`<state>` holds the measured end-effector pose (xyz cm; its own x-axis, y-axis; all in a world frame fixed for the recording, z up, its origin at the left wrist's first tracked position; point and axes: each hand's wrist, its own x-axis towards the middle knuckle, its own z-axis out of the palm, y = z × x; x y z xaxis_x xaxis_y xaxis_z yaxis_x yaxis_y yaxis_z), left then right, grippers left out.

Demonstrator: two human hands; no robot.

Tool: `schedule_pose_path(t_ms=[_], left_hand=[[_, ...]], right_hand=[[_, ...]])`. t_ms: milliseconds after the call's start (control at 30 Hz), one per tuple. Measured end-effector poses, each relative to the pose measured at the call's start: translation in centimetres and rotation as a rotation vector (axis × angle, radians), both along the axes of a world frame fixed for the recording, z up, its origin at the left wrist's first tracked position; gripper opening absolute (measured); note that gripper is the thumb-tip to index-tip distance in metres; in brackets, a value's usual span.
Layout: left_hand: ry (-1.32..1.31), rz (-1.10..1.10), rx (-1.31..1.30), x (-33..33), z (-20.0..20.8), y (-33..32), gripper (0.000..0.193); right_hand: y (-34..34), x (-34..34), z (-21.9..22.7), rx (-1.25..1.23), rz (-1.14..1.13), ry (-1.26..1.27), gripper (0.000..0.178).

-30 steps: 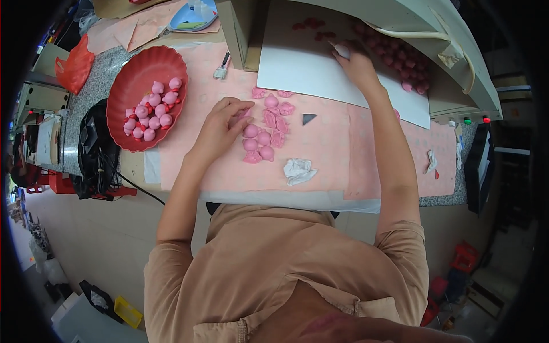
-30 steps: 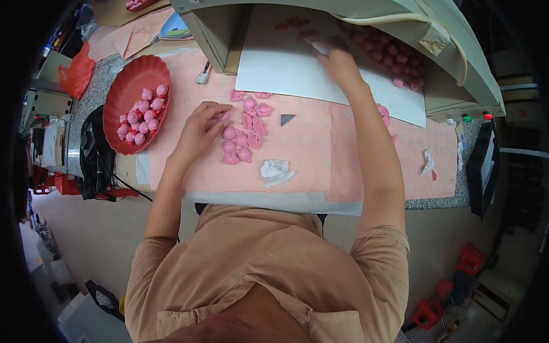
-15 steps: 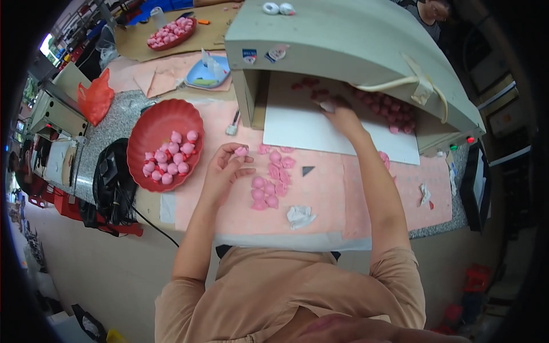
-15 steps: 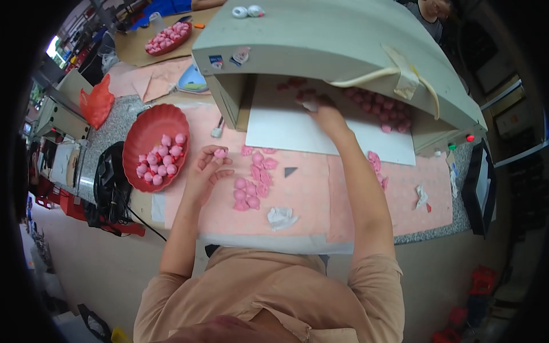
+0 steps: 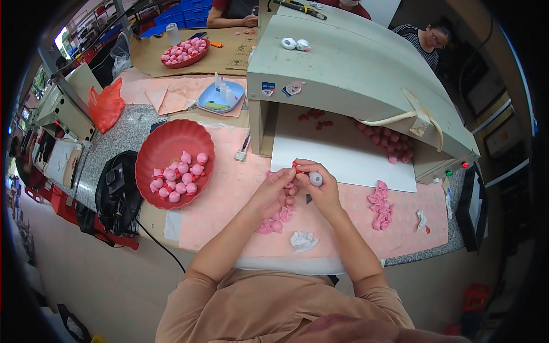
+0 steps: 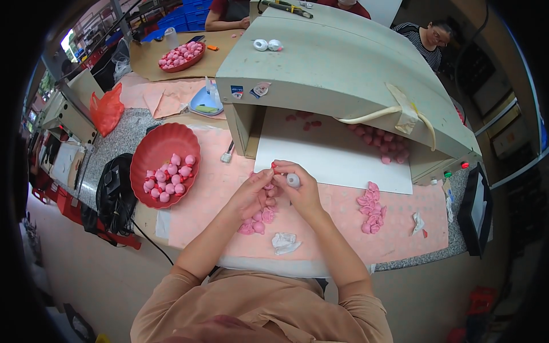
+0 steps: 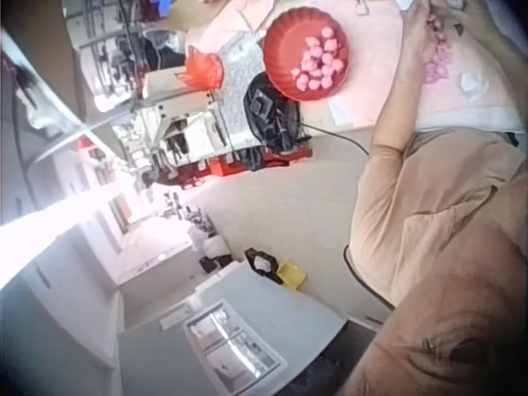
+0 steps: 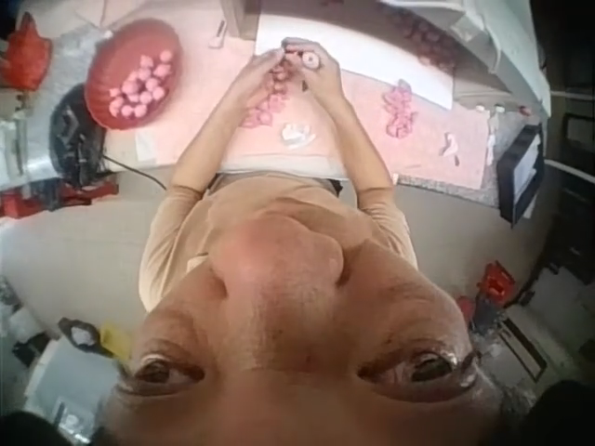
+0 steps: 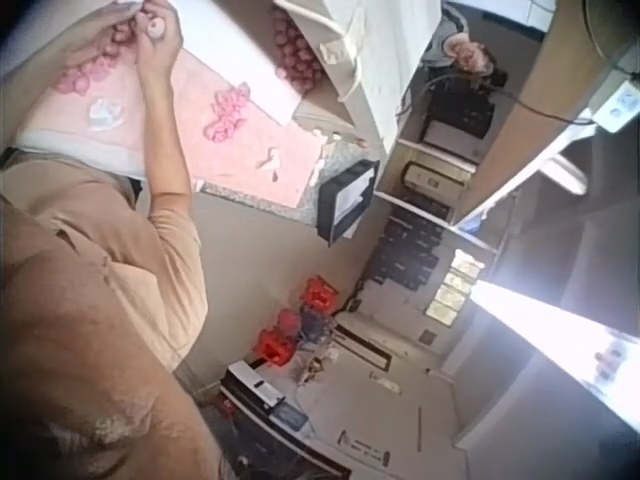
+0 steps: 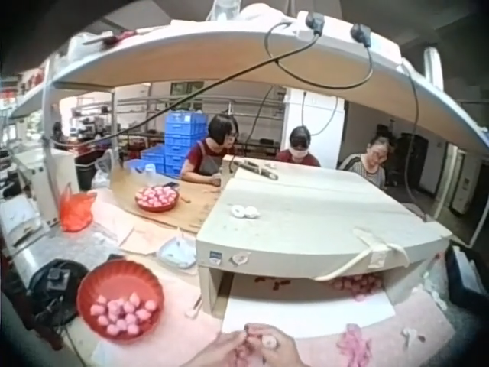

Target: Applying glue and assembling small pink toy components at a factory workbench.

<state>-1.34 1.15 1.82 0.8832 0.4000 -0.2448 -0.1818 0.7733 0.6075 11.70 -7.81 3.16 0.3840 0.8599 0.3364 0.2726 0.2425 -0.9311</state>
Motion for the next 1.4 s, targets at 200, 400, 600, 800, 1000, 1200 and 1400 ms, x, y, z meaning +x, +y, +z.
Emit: schedule_pose_path(t_ms=[200, 400, 600, 800, 1000, 1200, 1400], left_hand=[[0.160, 0.126, 0.680, -0.8, 0.4, -0.5, 0.014], [0.201, 0.217, 1.089, -0.4, -1.1, -0.9, 0.015], [0.146, 0.104, 0.951, -0.6, -0.1, -0.5, 0.020], [0.088, 0.053, 0.732, -0.3, 0.3, 0.4, 0.056], [0.022, 0.137, 0.823, -0.4, -1.0, 0.3, 0.049], [0.057, 0.180, 0.846, 0.2, -1.2, -0.2, 0.041], [0.061, 0.190, 1.019, 0.2, -0.3, -1.0, 0.047]], right_hand=[[-0.7, 0.2, -1.2, -0.158, -0.015, 0.341, 0.019], [-1.6, 1.1, -0.6, -0.299, 0.154, 0.575, 0.025], [-1.2, 1.8, -0.1, -0.277, 0.066, 0.505, 0.026], [-1.8, 2.9, 0.2, -0.218, 0.047, 0.575, 0.032], [-2.0, 1.2, -0.2, -0.233, 0.104, 0.515, 0.030], [-1.3, -0.2, -1.4, -0.230, 0.095, 0.536, 0.027], [-0.9, -0.3, -1.3, -0.201, 0.091, 0.863, 0.030]])
